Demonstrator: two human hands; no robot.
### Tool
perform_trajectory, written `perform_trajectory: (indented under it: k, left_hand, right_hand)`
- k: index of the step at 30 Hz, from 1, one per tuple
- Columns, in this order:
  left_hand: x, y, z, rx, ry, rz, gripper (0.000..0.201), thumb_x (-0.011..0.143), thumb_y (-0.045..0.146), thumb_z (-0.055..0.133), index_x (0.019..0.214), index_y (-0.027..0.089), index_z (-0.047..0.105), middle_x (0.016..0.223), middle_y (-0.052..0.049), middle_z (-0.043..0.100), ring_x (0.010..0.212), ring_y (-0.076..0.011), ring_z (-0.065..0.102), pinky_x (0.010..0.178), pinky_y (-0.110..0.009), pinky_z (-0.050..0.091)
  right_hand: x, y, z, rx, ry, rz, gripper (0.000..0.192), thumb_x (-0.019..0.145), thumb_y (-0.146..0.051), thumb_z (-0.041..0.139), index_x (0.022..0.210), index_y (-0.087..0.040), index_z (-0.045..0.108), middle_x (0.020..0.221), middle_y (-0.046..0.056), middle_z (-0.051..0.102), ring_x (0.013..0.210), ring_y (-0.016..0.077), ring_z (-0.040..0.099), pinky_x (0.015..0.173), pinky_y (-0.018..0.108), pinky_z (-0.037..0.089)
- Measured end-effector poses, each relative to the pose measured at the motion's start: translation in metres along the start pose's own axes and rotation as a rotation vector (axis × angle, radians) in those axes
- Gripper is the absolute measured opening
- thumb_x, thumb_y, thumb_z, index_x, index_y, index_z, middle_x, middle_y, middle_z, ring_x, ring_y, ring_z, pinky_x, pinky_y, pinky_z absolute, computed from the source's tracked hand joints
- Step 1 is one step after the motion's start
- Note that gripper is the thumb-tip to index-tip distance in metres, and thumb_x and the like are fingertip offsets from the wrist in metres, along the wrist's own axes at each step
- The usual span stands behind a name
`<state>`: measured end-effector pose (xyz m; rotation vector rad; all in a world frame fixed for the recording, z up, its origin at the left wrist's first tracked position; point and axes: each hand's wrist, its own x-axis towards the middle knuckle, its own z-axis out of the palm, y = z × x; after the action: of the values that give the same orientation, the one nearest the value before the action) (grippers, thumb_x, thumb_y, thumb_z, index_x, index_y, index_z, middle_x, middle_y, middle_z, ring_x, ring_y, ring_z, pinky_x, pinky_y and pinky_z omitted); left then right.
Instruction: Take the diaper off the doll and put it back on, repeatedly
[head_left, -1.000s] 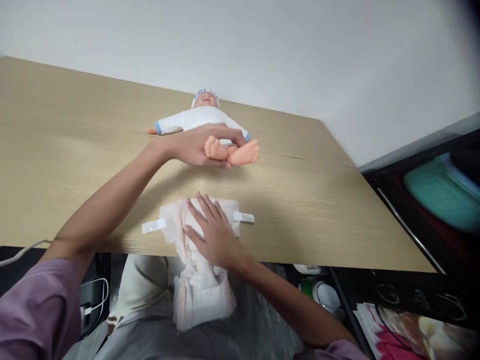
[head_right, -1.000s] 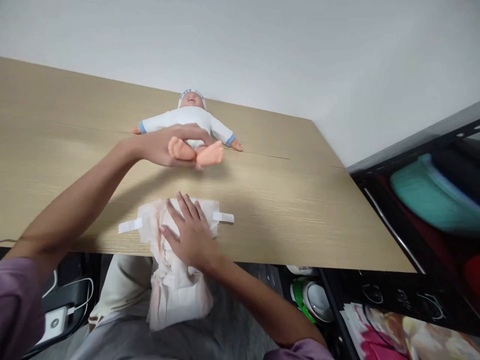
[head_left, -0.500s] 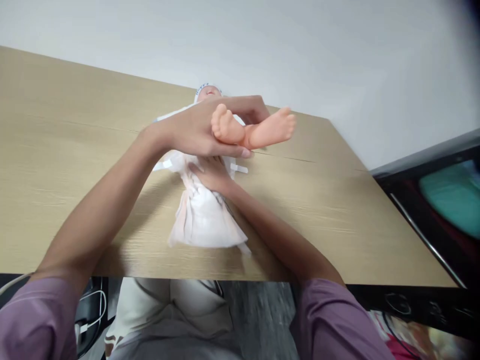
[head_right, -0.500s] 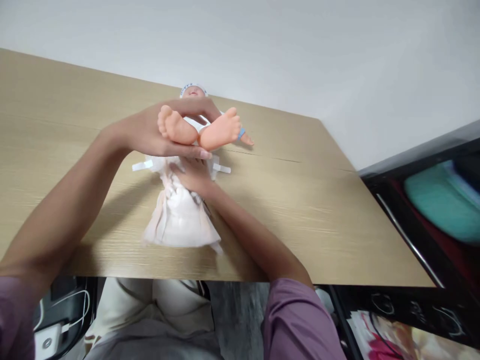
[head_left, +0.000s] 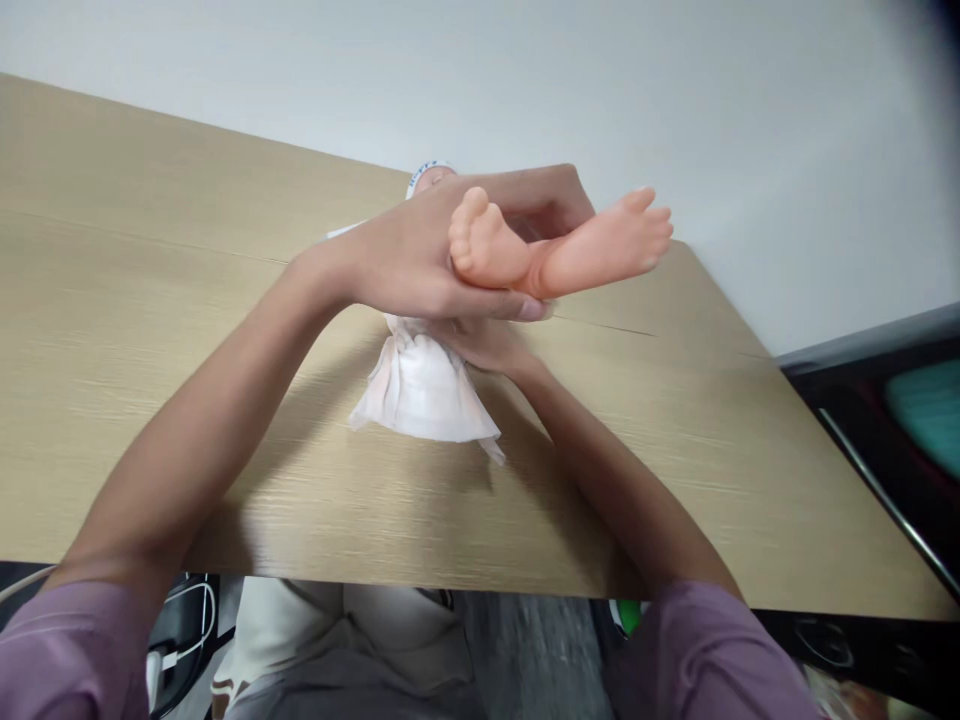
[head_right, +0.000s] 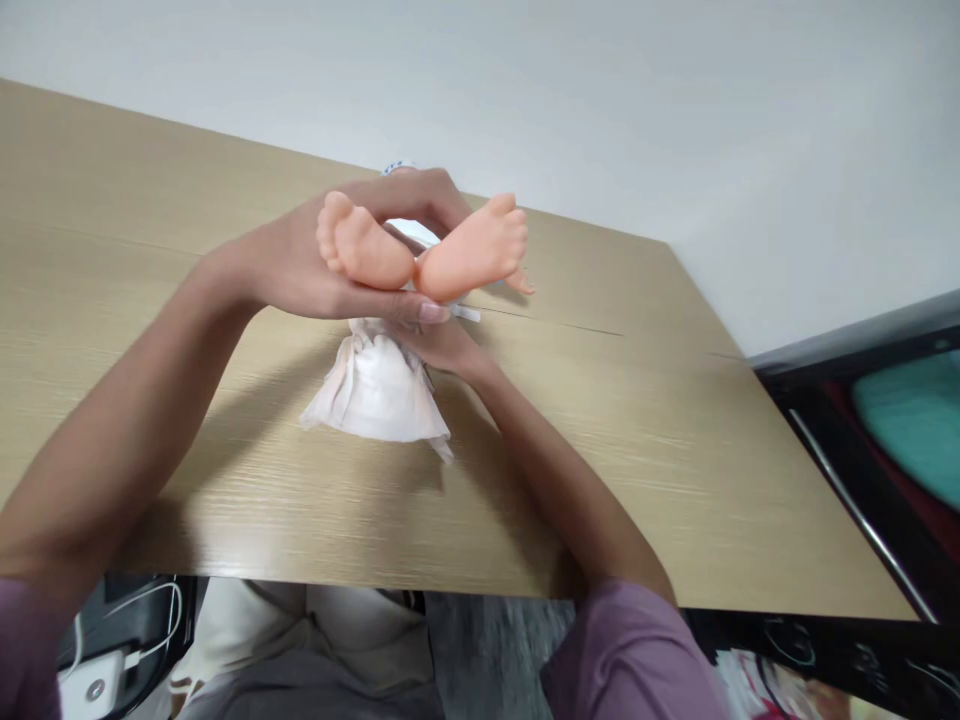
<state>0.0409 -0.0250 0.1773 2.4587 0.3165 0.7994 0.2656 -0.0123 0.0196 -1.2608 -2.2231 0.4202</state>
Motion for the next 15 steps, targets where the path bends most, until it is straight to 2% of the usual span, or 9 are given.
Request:
perform_trajectory:
  k: [2,4,5,6,8,10,11,13,15]
  left_hand:
    - [-0.001,-0.002,0.000,-0.016,0.008,0.009,0.043,0.103,0.050,0.083,0.133,0.020,0.076,0.140,-0.006,0.079,0.137,-0.0316,0.074,0.114,-0.040,0.057]
    - [-0.004,-0.006,0.003,-0.034,0.012,0.019,0.044,0.103,0.049,0.083,0.134,0.019,0.075,0.139,-0.008,0.079,0.135,-0.0308,0.075,0.113,-0.040,0.057]
    - [-0.007,-0.008,0.005,-0.044,0.013,0.020,0.045,0.103,0.048,0.084,0.135,0.018,0.075,0.138,-0.009,0.079,0.134,-0.0300,0.075,0.112,-0.040,0.057]
    - [-0.009,-0.010,0.008,-0.055,0.012,0.019,0.046,0.102,0.048,0.085,0.135,0.018,0.075,0.138,-0.009,0.079,0.131,-0.0293,0.075,0.111,-0.040,0.058]
    - [-0.016,-0.014,0.017,-0.085,0.013,0.012,0.046,0.101,0.048,0.087,0.134,0.018,0.075,0.136,-0.010,0.080,0.126,-0.0285,0.077,0.109,-0.041,0.060]
    - [-0.022,-0.015,0.027,-0.109,0.019,0.007,0.046,0.100,0.051,0.087,0.134,0.020,0.076,0.132,-0.010,0.082,0.122,-0.0285,0.079,0.107,-0.042,0.061]
    - [-0.025,-0.015,0.032,-0.111,0.018,0.012,0.047,0.100,0.052,0.086,0.133,0.021,0.076,0.131,-0.010,0.082,0.121,-0.0286,0.079,0.106,-0.042,0.062]
    - [-0.032,-0.012,0.041,-0.084,0.026,0.030,0.047,0.100,0.056,0.086,0.133,0.023,0.077,0.132,-0.011,0.083,0.123,-0.0284,0.078,0.107,-0.042,0.061]
    - [-0.042,-0.008,0.044,-0.024,0.047,0.037,0.049,0.100,0.058,0.084,0.135,0.025,0.077,0.137,-0.012,0.082,0.127,-0.0283,0.076,0.109,-0.042,0.059]
  right_hand:
    - [-0.023,0.002,-0.012,0.016,0.028,-0.014,0.052,0.116,-0.067,0.053,0.126,-0.022,0.077,0.130,0.011,0.084,0.125,0.0327,0.078,0.112,0.053,0.065]
    - [-0.050,0.000,-0.019,0.039,0.178,0.011,0.044,0.113,-0.064,0.062,0.128,-0.024,0.076,0.129,0.012,0.083,0.125,0.0344,0.078,0.114,0.058,0.064]
    - [-0.062,-0.004,-0.020,0.061,0.277,0.026,0.045,0.110,-0.062,0.067,0.134,-0.024,0.072,0.132,0.014,0.081,0.126,0.0350,0.078,0.113,0.059,0.064]
    - [-0.073,-0.009,-0.019,0.089,0.366,0.029,0.052,0.108,-0.060,0.071,0.145,-0.024,0.066,0.139,0.016,0.078,0.130,0.0355,0.076,0.113,0.060,0.065]
    - [-0.085,-0.024,-0.015,0.135,0.482,-0.004,0.078,0.106,-0.058,0.076,0.168,-0.024,0.044,0.159,0.021,0.065,0.146,0.0366,0.068,0.117,0.061,0.063]
    - [-0.087,-0.040,-0.011,0.142,0.498,-0.056,0.096,0.106,-0.055,0.076,0.179,-0.026,0.021,0.173,0.024,0.051,0.159,0.0379,0.058,0.125,0.065,0.058]
    - [-0.086,-0.047,-0.010,0.129,0.482,-0.069,0.099,0.107,-0.054,0.076,0.181,-0.028,0.016,0.176,0.023,0.048,0.162,0.0387,0.055,0.128,0.067,0.055]
    - [-0.080,-0.056,-0.011,0.092,0.437,-0.070,0.098,0.109,-0.051,0.074,0.183,-0.030,0.014,0.180,0.021,0.045,0.165,0.0399,0.052,0.130,0.067,0.053]
    - [-0.076,-0.057,-0.017,0.063,0.393,-0.081,0.086,0.111,-0.050,0.070,0.182,-0.030,0.025,0.180,0.018,0.048,0.164,0.0397,0.053,0.130,0.066,0.054]
